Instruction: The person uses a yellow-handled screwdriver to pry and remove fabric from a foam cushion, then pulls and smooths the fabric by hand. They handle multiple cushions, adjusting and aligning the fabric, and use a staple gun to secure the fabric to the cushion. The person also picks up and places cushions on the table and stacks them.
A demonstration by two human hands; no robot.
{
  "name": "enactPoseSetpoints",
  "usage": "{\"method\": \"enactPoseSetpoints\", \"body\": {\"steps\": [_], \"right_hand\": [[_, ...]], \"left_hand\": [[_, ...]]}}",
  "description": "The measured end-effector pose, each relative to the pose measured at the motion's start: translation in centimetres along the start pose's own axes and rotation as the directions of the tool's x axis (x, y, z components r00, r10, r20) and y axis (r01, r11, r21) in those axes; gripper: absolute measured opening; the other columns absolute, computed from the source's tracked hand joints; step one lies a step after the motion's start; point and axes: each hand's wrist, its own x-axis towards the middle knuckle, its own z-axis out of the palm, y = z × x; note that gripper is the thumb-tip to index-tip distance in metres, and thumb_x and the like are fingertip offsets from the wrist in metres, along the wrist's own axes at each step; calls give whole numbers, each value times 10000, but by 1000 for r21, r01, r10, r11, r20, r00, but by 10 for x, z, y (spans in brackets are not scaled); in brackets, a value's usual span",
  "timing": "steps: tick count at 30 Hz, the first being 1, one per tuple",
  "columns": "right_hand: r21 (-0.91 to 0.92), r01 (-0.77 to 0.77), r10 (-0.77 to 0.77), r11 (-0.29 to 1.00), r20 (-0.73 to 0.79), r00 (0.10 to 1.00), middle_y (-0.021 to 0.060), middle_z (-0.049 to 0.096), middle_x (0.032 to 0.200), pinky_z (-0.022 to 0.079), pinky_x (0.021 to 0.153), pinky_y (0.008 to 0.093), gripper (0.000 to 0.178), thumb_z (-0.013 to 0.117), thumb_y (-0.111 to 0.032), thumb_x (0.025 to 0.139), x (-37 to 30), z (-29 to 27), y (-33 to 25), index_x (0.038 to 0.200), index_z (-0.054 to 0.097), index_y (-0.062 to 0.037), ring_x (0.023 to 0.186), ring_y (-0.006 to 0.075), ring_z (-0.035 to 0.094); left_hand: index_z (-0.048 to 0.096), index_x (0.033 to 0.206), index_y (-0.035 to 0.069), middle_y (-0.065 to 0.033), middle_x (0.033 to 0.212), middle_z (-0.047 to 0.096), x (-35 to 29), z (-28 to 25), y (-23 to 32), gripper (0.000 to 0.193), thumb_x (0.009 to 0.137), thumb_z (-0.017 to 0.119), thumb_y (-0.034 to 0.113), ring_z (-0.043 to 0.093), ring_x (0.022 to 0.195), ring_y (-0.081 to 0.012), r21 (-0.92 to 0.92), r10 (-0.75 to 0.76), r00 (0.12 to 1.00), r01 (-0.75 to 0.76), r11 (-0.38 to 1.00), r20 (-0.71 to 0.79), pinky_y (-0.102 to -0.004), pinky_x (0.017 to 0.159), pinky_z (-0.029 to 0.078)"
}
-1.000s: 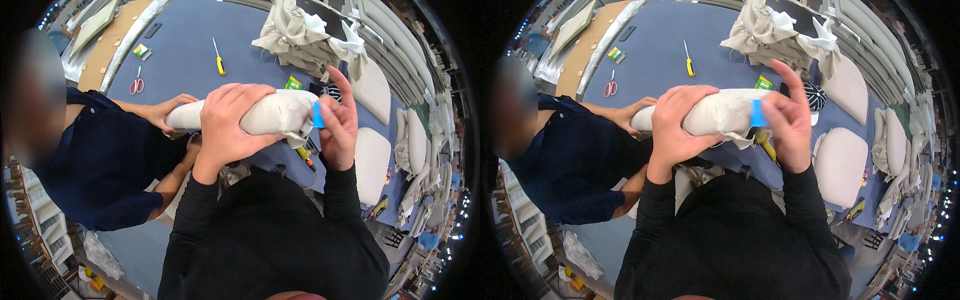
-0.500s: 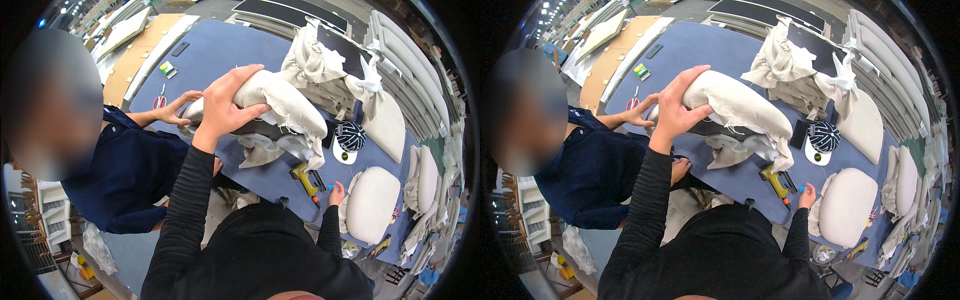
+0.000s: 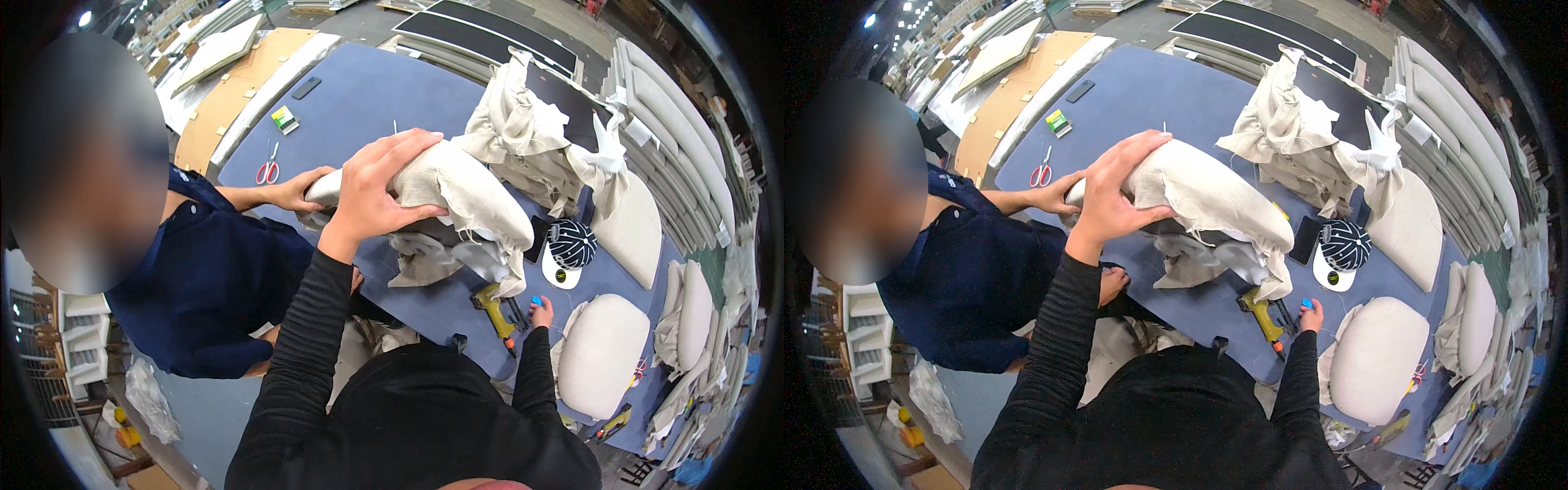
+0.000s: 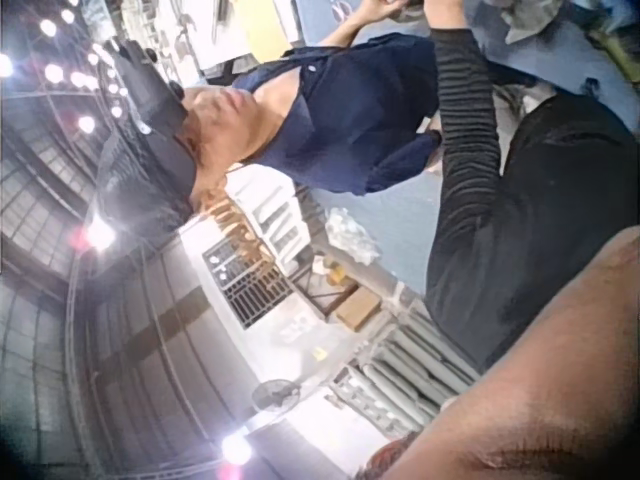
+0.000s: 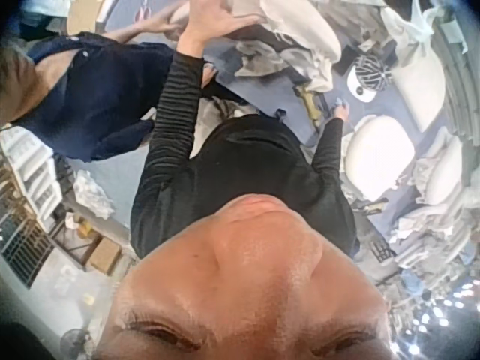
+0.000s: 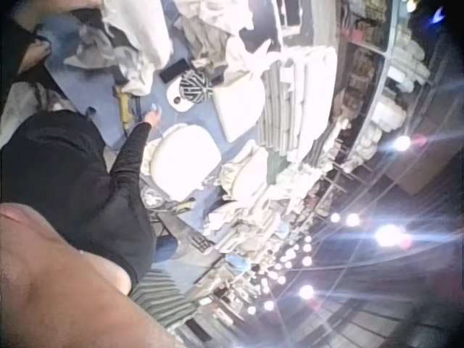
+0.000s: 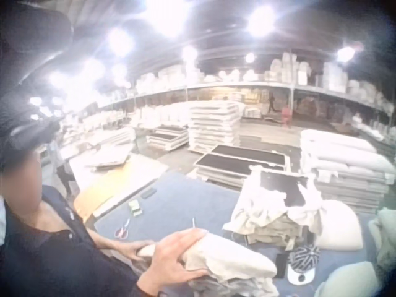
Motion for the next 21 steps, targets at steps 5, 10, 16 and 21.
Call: {"method": "enactPoseSetpoints", "body": {"steps": [5,10,16,21], "right_hand": [[-639,343,-586,688,-211,782,179,633,1336,485,1010,458,606,711,-172,993,-134,64,-168,1567,527,-112,1179,248,599],[154,912,-918,381,-52,392,152,601,1368,421,1106,447,647,725,-328,1011,-269,89,-336,1547,519,-32,1254,292,558],[75,993,-942,97,328,67,218,667,1410,527,1093,473,869,943,-249,756,-337,150,-435,1515,568,-52,1302,405,657],[32,995,-964,97,253,86,145,695,1380,548,1052,440,868,934,-191,742,-314,177,-452,1529,575,-123,1251,361,683]], "left_hand": [[801,1287,56,-149,1269,801,-25,-14,-2,466,1002,730,417,758,1206,-330,-263,-77,995,90,961,62,-428,1046,566],[800,1232,-37,-179,1213,814,-32,-8,12,537,1134,526,414,766,1176,-353,-302,-51,992,85,950,119,-449,1078,549],[844,1117,42,-132,1116,831,-28,-7,11,247,987,770,238,790,1050,-313,-117,-18,996,7,993,-90,-404,942,577],[796,1066,10,-121,1016,803,-68,-4,48,139,929,770,18,758,977,-285,31,-195,891,227,973,-411,-374,905,580]]}}
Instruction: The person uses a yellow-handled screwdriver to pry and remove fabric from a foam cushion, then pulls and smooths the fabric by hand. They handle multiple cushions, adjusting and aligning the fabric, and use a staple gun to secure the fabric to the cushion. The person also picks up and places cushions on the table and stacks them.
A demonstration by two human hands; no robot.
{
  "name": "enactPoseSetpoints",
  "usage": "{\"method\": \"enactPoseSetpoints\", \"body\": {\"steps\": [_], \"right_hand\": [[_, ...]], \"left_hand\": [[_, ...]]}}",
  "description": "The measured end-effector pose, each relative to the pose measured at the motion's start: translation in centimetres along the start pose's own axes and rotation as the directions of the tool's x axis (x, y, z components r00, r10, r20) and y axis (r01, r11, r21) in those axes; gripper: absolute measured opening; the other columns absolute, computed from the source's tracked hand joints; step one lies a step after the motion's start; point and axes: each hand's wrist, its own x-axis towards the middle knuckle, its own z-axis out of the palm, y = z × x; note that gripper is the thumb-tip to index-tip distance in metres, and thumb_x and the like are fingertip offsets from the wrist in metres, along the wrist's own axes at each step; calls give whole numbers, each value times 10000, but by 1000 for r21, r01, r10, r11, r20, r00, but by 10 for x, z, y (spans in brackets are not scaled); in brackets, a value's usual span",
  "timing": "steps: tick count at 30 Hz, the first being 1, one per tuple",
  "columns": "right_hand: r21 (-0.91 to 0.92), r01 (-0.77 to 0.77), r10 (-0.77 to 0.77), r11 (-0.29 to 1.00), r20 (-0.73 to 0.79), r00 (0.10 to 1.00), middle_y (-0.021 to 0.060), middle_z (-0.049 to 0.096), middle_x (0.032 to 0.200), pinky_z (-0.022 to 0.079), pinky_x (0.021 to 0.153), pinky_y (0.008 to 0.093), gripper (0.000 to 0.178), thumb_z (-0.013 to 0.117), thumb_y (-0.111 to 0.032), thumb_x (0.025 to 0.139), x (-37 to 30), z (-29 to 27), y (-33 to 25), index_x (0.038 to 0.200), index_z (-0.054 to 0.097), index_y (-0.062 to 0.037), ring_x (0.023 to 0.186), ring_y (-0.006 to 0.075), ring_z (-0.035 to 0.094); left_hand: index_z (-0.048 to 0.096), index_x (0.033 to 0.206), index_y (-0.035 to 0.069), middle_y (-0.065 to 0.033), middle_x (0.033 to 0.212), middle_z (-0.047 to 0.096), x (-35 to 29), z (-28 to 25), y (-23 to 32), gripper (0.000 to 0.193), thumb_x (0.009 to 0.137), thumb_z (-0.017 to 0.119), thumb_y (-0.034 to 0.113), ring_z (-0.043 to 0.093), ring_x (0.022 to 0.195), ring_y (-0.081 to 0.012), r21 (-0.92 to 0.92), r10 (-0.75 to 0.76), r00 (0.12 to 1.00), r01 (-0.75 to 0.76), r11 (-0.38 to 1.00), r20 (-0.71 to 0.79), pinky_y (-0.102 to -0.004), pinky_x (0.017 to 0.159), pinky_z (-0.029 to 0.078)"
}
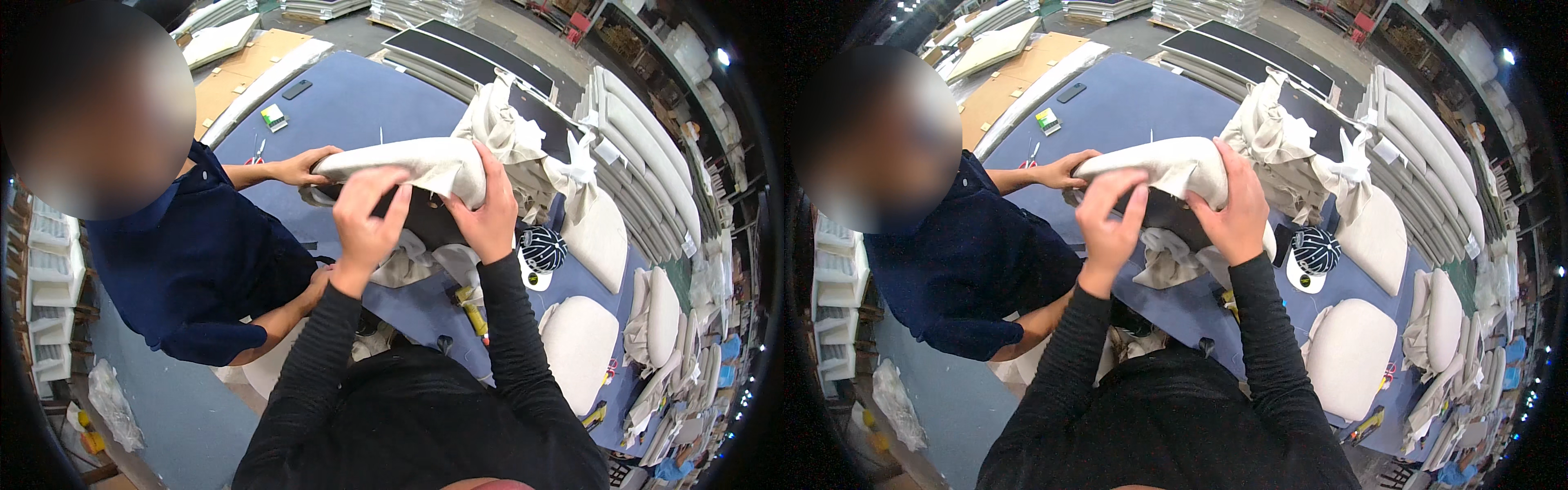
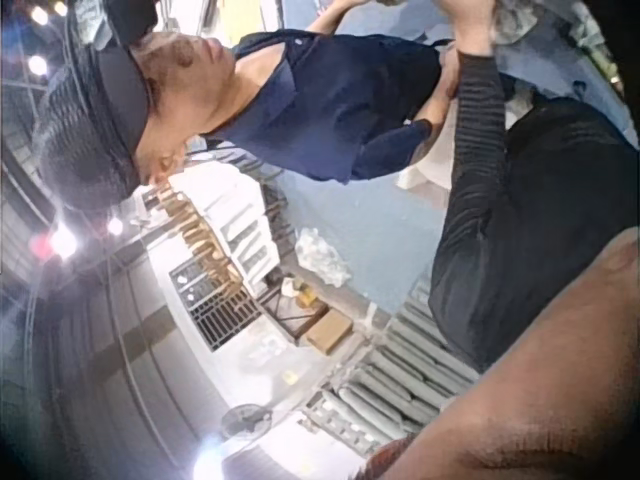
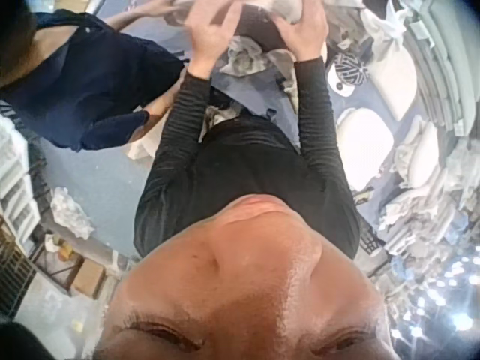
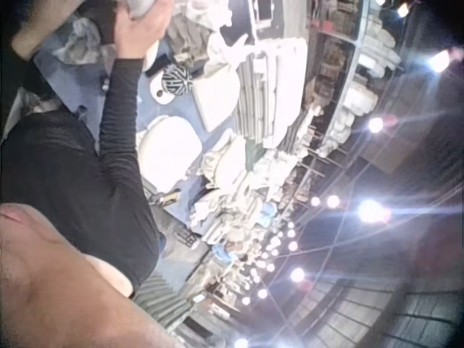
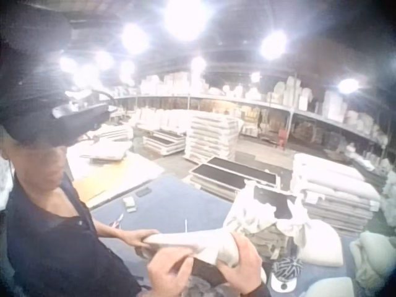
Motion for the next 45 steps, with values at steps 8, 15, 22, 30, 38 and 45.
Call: {"method": "enactPoseSetpoints", "body": {"steps": [8,15,22,30,38,45], "right_hand": [[150,65,-80,986,96,992,166,650,1468,484,1138,440,810,798,-466,898,26,11,5,1577,544,-105,1344,361,636],[736,-270,55,621,303,951,159,581,1589,350,1260,376,753,353,-579,1175,43,28,17,1568,547,34,1475,255,533],[549,-301,181,780,263,948,112,718,1431,462,1142,334,465,539,-354,1169,47,47,11,1470,671,-25,1335,202,642],[352,-155,109,923,146,983,169,766,1324,533,1047,354,443,646,-336,1115,48,45,13,1434,691,-31,1211,225,724],[518,-342,247,784,245,938,191,788,1237,528,1016,372,665,402,-574,1158,59,44,41,1348,756,-44,1101,290,746],[-198,-291,287,936,-51,957,173,784,1009,564,813,543,543,438,-509,1130,61,74,-24,1138,762,-74,916,435,745]], "left_hand": [[767,858,-42,-151,832,782,-112,-16,12,147,948,786,72,739,750,-223,-94,-434,841,485,870,324,-336,724,566],[728,1128,11,-89,1075,749,-21,0,9,225,919,811,22,691,806,-186,-136,-230,966,213,967,-121,-327,740,561],[702,848,11,5,682,618,16,19,6,206,948,807,156,544,643,-64,-119,-248,963,235,965,-108,-246,616,434],[743,855,-23,-99,618,631,20,47,-20,428,1037,766,362,610,549,-205,-44,-344,939,343,938,-16,-368,561,469],[757,920,-8,-4,643,609,2,63,-66,474,1104,686,423,537,621,-73,-430,-478,866,491,758,148,-297,599,453],[749,936,-35,-50,644,626,-1,79,-66,535,1108,660,463,536,628,-119,-364,-494,869,457,812,-11,-338,617,461]]}}
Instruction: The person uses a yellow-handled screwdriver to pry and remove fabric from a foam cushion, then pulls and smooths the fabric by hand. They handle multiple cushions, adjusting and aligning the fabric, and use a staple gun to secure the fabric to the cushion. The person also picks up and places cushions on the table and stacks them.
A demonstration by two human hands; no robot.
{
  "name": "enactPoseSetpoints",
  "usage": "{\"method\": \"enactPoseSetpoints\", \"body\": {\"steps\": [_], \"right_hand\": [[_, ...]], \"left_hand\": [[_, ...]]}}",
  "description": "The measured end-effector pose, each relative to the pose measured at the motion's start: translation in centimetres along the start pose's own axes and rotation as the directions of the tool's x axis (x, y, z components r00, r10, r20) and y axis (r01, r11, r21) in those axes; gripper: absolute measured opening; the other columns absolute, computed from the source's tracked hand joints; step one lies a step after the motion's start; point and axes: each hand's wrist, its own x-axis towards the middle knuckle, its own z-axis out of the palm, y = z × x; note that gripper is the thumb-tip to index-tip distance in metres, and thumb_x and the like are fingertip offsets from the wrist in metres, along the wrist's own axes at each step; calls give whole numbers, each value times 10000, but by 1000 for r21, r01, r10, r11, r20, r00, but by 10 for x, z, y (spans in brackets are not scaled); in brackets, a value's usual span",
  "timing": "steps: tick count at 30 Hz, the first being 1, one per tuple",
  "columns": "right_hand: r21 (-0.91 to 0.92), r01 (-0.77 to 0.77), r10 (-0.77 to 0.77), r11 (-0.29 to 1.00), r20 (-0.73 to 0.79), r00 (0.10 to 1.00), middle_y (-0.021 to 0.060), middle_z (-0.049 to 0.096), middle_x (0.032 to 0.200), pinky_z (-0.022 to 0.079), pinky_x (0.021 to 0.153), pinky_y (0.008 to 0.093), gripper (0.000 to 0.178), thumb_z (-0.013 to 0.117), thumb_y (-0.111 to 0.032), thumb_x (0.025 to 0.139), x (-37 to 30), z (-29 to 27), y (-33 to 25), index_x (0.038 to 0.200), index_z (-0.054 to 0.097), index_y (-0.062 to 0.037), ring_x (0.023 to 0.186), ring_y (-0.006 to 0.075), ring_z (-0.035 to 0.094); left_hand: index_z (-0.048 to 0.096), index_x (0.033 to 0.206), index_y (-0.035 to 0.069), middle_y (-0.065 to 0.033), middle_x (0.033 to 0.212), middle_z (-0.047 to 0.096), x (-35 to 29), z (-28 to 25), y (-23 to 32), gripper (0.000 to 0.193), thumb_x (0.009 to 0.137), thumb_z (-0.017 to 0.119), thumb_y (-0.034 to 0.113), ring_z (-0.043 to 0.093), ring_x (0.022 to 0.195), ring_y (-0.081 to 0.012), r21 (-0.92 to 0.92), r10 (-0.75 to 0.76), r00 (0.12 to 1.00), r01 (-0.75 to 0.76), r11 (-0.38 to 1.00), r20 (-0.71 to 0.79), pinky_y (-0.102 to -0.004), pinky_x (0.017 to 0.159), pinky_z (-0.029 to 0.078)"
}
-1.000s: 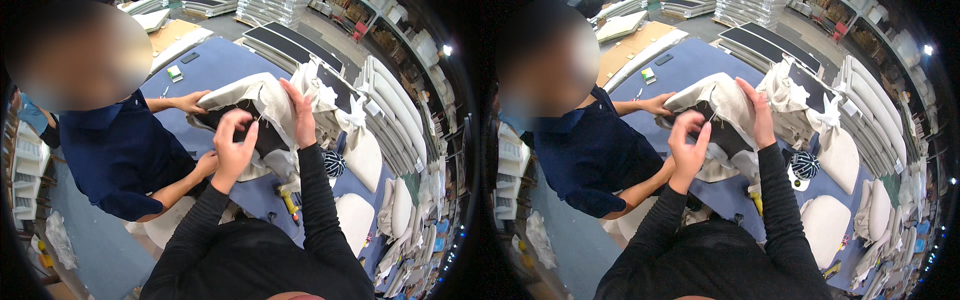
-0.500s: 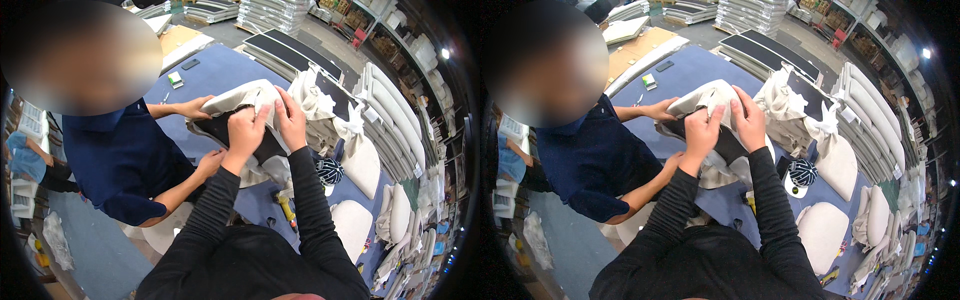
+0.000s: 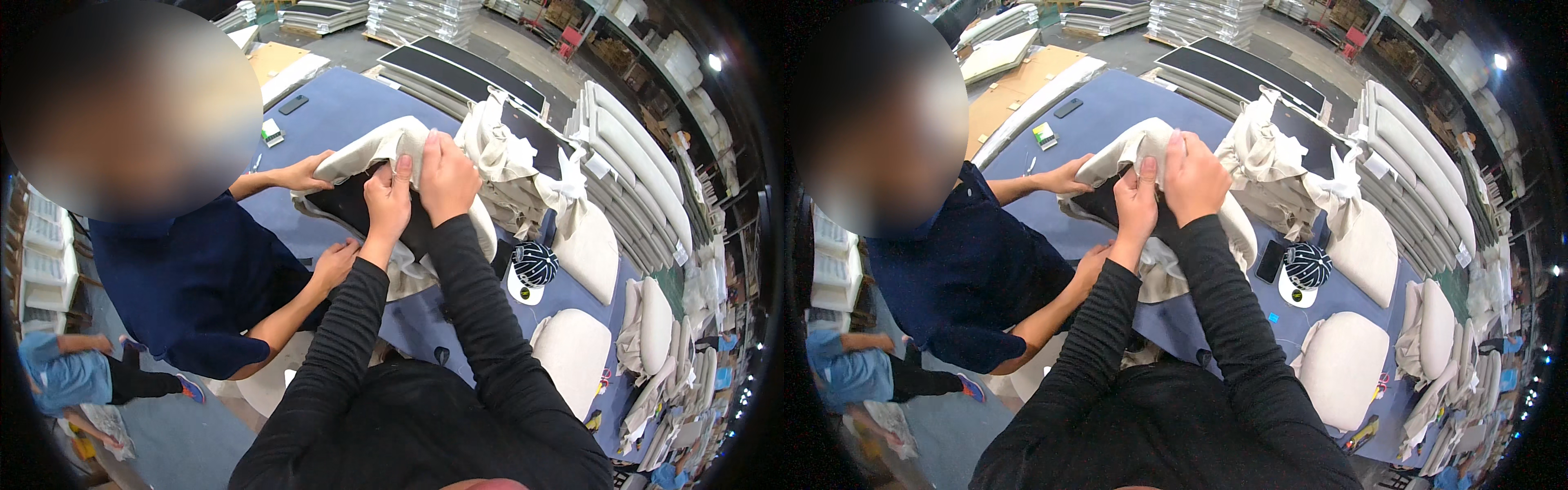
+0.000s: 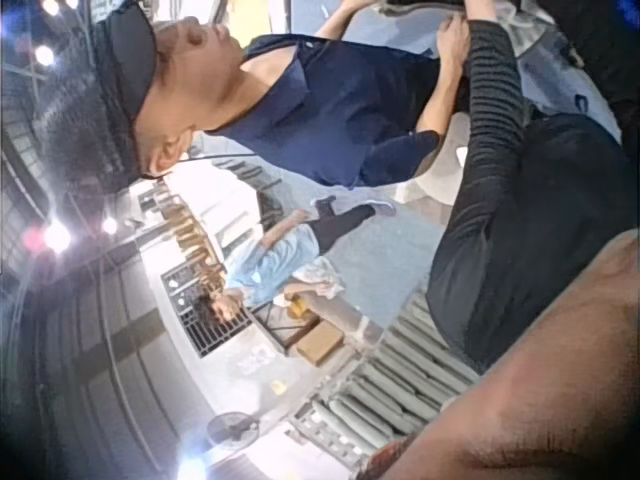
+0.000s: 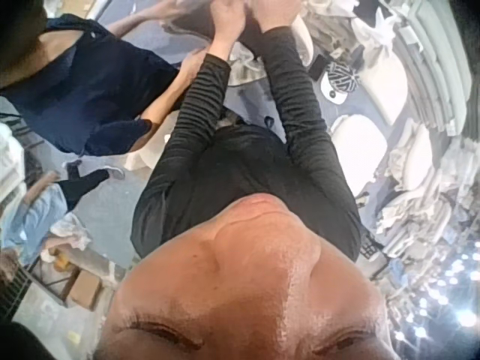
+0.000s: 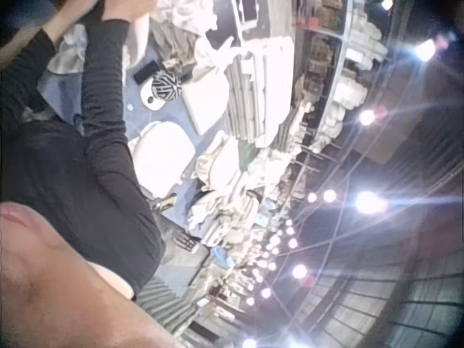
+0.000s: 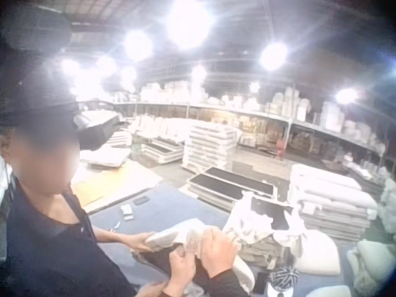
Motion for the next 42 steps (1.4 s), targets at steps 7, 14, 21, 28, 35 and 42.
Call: {"method": "enactPoseSetpoints", "body": {"steps": [7,14,21,28,35,42], "right_hand": [[-129,289,-311,949,-220,925,151,768,892,574,695,510,411,466,-458,1135,10,22,44,1178,734,-149,801,401,755],[-65,180,-190,982,-257,947,217,785,1012,586,752,517,462,457,-454,1134,8,-4,104,1242,767,-129,879,434,765],[108,265,-241,958,-198,950,206,788,1119,595,865,455,569,546,-593,1073,4,-29,117,1315,723,-109,1018,415,773],[-34,242,-244,970,-166,955,153,794,1159,599,847,467,455,747,-345,949,4,-30,139,1362,687,-166,1040,386,775],[-101,196,-212,976,-187,959,114,797,1104,598,819,447,458,745,-321,950,7,-19,133,1376,650,-185,994,355,779],[-32,113,-116,993,-163,980,115,791,1088,592,802,441,419,727,-310,953,-1,-19,121,1346,654,-183,1032,355,770]], "left_hand": [[782,947,5,-25,653,645,13,-3,-7,496,1098,677,465,586,627,-95,-47,-88,982,97,994,164,-321,614,484],[575,708,150,23,660,531,-22,-41,-91,356,1042,647,251,503,629,-122,-745,-510,858,372,553,50,-294,641,387],[599,834,182,0,765,597,2,-91,-169,249,1032,616,331,582,756,-132,-295,-621,376,637,712,-688,-371,772,499],[639,900,143,-19,827,643,39,-8,-108,199,1033,642,292,616,801,-135,-148,-448,851,423,894,-275,-362,801,514],[678,966,105,-37,889,689,54,43,-65,163,1034,669,253,650,847,-138,-17,-338,941,338,941,15,-352,831,529],[717,1032,67,-56,951,735,2,25,-64,149,1034,695,214,684,893,-141,65,-373,905,368,928,204,-342,860,544]]}}
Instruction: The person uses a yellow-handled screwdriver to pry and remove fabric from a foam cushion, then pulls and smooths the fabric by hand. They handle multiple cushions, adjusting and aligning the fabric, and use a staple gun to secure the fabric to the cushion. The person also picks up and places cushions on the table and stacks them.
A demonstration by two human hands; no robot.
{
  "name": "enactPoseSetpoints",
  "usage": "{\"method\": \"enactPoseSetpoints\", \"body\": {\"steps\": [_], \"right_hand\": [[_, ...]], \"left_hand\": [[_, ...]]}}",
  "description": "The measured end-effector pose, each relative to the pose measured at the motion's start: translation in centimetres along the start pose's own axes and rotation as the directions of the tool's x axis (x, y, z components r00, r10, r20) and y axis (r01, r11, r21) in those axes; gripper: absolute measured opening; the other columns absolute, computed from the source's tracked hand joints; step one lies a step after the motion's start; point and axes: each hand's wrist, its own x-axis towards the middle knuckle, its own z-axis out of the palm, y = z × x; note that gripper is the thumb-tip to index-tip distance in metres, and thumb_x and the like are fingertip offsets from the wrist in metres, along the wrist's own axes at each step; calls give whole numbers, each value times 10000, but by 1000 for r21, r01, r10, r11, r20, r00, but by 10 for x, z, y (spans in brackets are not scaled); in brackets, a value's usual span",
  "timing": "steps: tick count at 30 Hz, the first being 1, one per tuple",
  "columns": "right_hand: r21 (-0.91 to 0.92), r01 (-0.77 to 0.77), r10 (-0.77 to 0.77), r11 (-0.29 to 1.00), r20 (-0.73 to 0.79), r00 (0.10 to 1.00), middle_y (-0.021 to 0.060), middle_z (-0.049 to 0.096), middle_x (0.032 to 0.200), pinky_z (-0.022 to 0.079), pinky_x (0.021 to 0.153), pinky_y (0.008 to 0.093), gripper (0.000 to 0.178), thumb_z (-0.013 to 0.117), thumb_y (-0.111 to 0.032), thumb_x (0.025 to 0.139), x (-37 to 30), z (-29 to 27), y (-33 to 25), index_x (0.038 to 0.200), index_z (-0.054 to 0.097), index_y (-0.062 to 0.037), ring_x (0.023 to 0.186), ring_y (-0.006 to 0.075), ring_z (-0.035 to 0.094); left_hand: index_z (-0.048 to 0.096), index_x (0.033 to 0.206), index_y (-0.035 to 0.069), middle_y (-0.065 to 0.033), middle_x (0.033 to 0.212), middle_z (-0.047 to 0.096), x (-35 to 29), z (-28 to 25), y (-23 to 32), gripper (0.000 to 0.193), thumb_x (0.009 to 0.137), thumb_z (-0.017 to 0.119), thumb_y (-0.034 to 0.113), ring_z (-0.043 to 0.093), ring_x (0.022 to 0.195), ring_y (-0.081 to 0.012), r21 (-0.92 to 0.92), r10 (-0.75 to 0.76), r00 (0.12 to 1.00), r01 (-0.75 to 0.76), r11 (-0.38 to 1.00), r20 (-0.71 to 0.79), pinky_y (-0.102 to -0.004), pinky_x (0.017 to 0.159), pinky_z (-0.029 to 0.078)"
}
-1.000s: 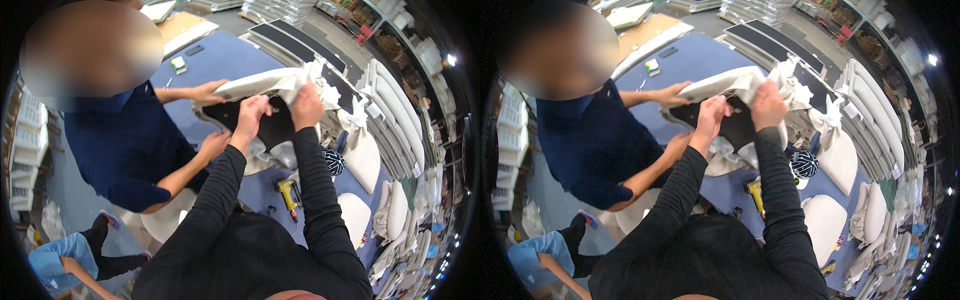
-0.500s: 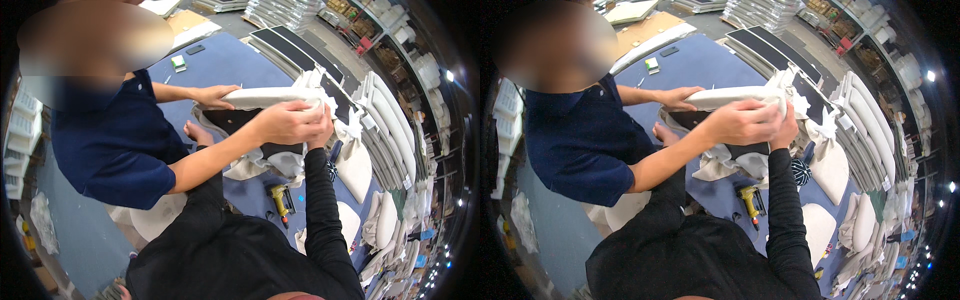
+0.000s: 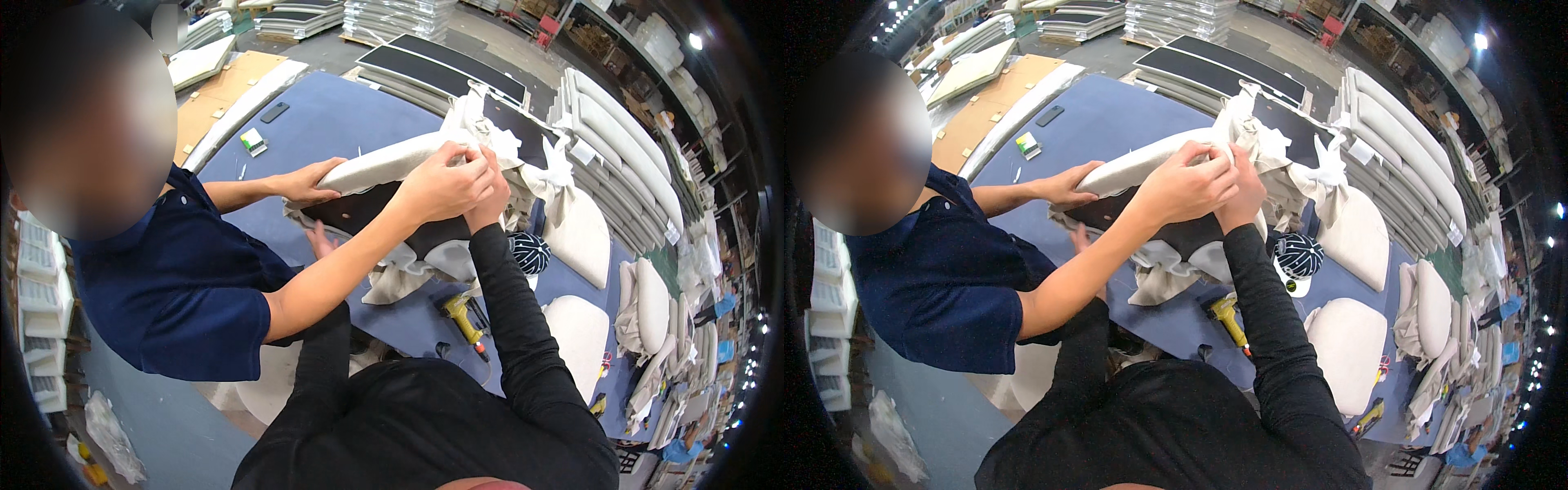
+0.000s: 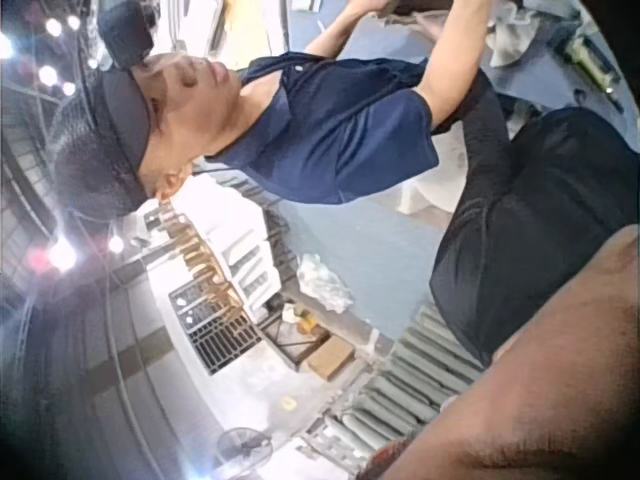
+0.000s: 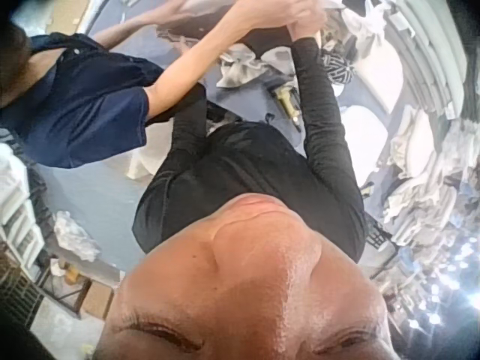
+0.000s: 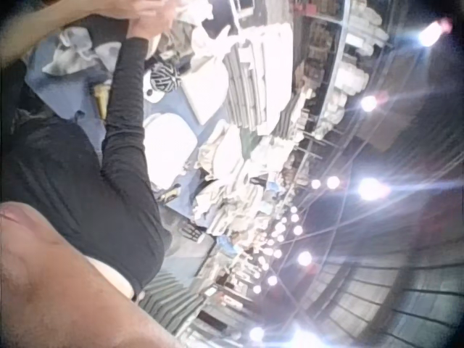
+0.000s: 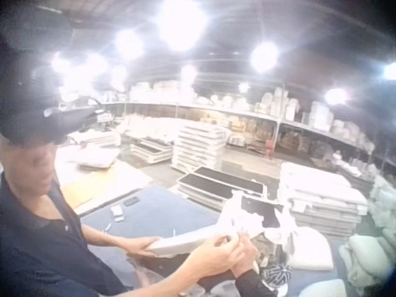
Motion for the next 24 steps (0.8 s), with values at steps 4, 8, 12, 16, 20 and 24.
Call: {"method": "enactPoseSetpoints", "body": {"steps": [4,8,12,16,20,24], "right_hand": [[13,-3,4,1000,-11,1000,127,787,1082,592,799,448,447,760,-311,910,-4,-6,-6,1325,666,-172,1024,369,767],[72,6,-5,997,-15,1000,138,787,1096,594,824,456,438,768,-302,899,-3,-7,-23,1299,682,-148,1035,378,764],[71,24,-23,997,-12,1000,139,787,1111,594,839,459,422,767,-294,909,-9,-9,-38,1293,690,-136,1041,381,763],[96,30,-28,995,-28,999,137,786,1123,592,840,459,390,764,-304,928,-12,-17,-48,1271,700,-129,1042,379,763],[96,23,-20,995,-34,999,141,786,1107,590,824,459,393,770,-308,931,-16,-21,-47,1277,697,-137,1025,386,764],[115,32,-29,993,-31,999,136,784,1116,590,829,463,417,769,-309,919,-20,-21,-47,1291,687,-140,1032,386,761]], "left_hand": [[740,1070,45,-67,986,761,-88,-4,-26,154,1035,710,191,703,919,-143,42,-146,942,140,989,304,-337,877,553],[762,1107,23,-78,1022,787,-160,-11,-13,167,1035,725,169,723,945,-145,112,-194,777,158,981,599,-331,893,562],[785,1145,1,-88,1057,814,-177,-9,51,187,1036,740,147,742,971,-146,53,-19,684,-29,998,729,-326,910,570],[797,1097,4,-110,1001,813,-175,-14,112,164,1022,747,141,761,929,-204,-47,220,665,-268,962,714,-346,861,573],[805,1068,11,-110,992,813,-172,-24,127,130,1008,754,115,764,904,-222,-78,304,697,-337,938,649,-349,842,574],[808,1062,14,-108,989,813,-171,-32,135,116,1005,754,99,763,897,-226,-54,295,718,-338,940,630,-350,837,576]]}}
